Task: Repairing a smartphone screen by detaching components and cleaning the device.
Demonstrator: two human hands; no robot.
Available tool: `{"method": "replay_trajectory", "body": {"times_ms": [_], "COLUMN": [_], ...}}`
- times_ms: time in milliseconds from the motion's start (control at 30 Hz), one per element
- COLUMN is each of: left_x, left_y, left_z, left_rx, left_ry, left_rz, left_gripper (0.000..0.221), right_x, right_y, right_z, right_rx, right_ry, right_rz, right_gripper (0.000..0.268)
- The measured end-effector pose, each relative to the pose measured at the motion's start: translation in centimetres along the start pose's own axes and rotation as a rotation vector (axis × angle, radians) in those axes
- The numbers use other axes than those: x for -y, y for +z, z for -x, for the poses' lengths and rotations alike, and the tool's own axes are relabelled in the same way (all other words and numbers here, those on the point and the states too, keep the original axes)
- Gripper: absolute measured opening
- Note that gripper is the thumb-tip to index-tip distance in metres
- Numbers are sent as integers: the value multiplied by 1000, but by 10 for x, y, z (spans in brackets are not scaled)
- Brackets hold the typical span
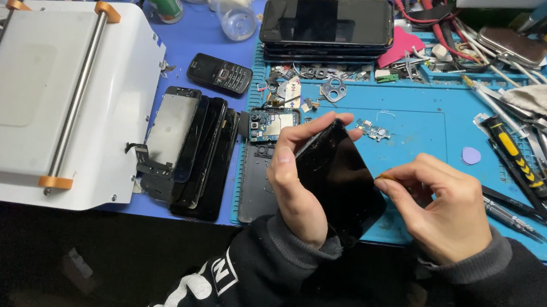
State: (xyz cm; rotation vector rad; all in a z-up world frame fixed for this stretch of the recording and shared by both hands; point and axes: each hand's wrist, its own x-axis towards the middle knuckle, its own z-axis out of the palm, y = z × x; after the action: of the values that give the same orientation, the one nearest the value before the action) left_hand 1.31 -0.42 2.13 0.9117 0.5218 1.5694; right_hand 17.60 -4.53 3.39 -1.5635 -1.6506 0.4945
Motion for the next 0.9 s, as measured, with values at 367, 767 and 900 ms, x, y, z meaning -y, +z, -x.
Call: {"method": "replay_trajectory", "body": {"times_ms": [367,767,900], "left_x": [3,7,13], "left_y": [-3,-5,-11], "left_z": [3,7,6], "left_rx": [18,-1,-16], "left_ry": [-35,-55,-8], "left_rz": [23,-40,55], "left_gripper": [59,59,58], "right_x": [-16,-29,-32], "right_y": [-7,-12,-13], "right_z": [12,21,19], "right_rx": [65,124,152], "right_ry": [-2,-13,-51], "right_rz": [67,52,103], "right_gripper": [10,11,11]}}
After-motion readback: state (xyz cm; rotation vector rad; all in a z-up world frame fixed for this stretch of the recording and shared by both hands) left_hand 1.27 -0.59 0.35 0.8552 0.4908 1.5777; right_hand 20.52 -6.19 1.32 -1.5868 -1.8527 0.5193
